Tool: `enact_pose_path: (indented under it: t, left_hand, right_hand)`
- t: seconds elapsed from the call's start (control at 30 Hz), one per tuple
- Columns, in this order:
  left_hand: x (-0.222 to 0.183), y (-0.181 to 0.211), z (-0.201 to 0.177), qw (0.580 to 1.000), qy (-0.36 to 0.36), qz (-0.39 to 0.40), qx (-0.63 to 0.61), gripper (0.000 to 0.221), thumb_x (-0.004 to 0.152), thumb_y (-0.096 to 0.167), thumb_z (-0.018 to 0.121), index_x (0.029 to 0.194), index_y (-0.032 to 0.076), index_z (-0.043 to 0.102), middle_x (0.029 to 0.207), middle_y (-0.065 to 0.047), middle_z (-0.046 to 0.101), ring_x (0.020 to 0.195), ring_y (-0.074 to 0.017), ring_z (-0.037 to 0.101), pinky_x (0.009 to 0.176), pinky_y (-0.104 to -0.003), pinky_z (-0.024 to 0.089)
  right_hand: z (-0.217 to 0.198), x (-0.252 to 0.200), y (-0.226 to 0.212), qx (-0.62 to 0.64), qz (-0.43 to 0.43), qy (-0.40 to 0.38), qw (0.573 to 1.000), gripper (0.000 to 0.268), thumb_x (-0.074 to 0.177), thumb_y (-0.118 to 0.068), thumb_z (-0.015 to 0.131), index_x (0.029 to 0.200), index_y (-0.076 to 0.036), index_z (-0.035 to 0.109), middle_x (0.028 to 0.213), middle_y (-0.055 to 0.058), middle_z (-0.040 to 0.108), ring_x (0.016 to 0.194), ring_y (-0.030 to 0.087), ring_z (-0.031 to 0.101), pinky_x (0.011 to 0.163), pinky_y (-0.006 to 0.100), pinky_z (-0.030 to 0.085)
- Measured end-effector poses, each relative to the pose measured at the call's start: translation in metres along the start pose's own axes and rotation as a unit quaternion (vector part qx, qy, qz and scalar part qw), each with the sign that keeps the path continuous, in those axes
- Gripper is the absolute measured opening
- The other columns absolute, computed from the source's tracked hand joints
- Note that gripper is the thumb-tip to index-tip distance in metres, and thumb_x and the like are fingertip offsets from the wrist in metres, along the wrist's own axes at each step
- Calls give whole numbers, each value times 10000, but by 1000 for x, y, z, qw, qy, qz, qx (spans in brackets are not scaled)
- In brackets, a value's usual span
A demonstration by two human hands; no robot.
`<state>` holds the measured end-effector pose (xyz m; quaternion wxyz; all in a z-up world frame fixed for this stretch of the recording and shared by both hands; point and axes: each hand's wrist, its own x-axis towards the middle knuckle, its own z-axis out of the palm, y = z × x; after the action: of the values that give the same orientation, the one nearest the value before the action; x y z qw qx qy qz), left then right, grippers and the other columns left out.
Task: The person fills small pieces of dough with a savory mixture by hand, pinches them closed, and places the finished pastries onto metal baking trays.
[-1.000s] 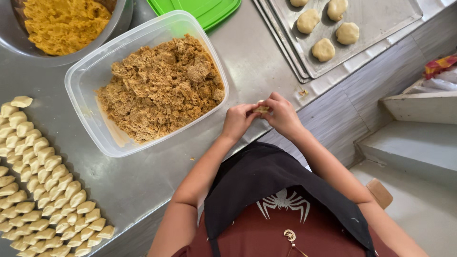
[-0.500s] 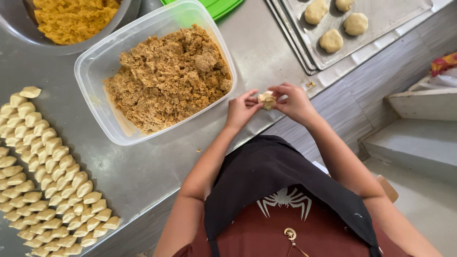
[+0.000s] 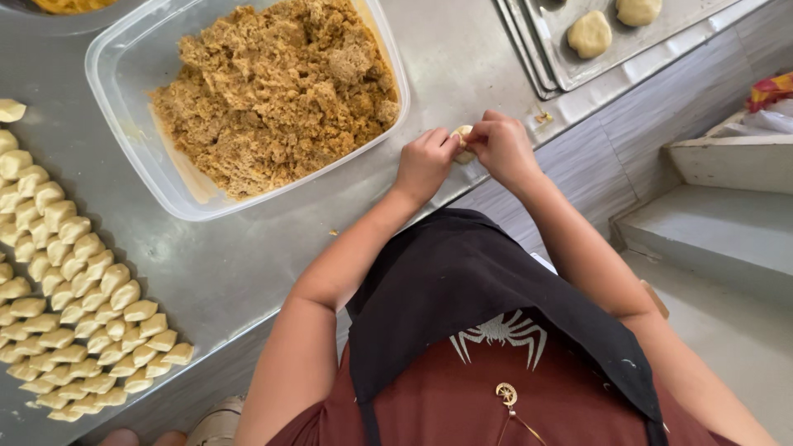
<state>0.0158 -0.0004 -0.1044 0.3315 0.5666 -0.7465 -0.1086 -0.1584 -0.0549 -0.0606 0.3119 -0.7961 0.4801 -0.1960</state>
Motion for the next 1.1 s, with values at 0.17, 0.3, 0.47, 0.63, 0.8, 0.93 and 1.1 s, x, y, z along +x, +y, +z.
enact_pose_path:
  t: [0.17, 0.3, 0.47, 0.63, 0.8, 0.93, 1.1]
  left_hand:
    - [-4, -22, -9, 986, -41, -65, -150, 153, 917, 207, 753, 999, 79, 767, 925, -79, 724, 821, -261, 708, 715, -381, 572]
    - [-1, -21, -20, 943, -64, -228, -234, 171, 861, 222, 786, 983, 107, 822, 891, -57, 770, 735, -197, 741, 677, -300, 563]
    - [10, -1, -18, 941, -62, -233, -239, 136, 818, 223, 815, 904, 118, 816, 846, -39, 747, 702, -182, 723, 650, -300, 549]
    - [16, -1, -16, 985, -54, -118, -116, 103, 800, 225, 831, 817, 127, 803, 812, -39, 721, 775, -244, 706, 661, -376, 539]
    - [17, -20, -2, 960, -129, -181, -170, 119, 821, 238, 831, 888, 143, 812, 874, -31, 758, 738, -192, 732, 678, -332, 567]
    - [-15, -25, 6, 916, -36, -246, -315, 212, 910, 146, 778, 1117, 103, 786, 1024, -58, 797, 835, -137, 768, 768, -269, 611]
    - [-41, -15, 9, 865, 6, -301, -402, 289, 964, 16, 695, 1251, -11, 712, 1125, -107, 791, 996, -153, 773, 876, -274, 629]
  right_hand:
    - [-14, 11, 0, 92, 78, -74, 990, 189, 779, -52, 841, 947, -7, 767, 843, 101, 701, 749, 202, 715, 691, 322, 559]
    - [-22, -1, 9, 128, 101, -29, 986, 185, 789, -28, 818, 965, 5, 772, 859, 92, 744, 783, 153, 712, 713, 295, 566]
    - [-1, -14, 17, 103, 91, 7, 991, 113, 827, -50, 819, 924, -14, 774, 848, 97, 751, 753, 182, 711, 691, 320, 553]
    - [11, -18, 14, 11, 26, 46, 999, 79, 831, -50, 815, 901, -45, 779, 851, 121, 730, 732, 259, 692, 676, 369, 532]
    - [-1, -24, 5, 46, 56, 35, 997, 101, 890, -82, 800, 988, -62, 789, 898, 108, 727, 706, 257, 678, 655, 369, 521]
    - [-9, -42, -16, -8, 8, 81, 997, 214, 941, -23, 736, 1143, -75, 783, 1117, 116, 725, 924, 281, 695, 794, 395, 554]
    - [20, -55, -34, -142, -124, 87, 978, 470, 903, -11, 681, 1369, 16, 629, 1451, 181, 603, 1373, 326, 556, 1157, 528, 369]
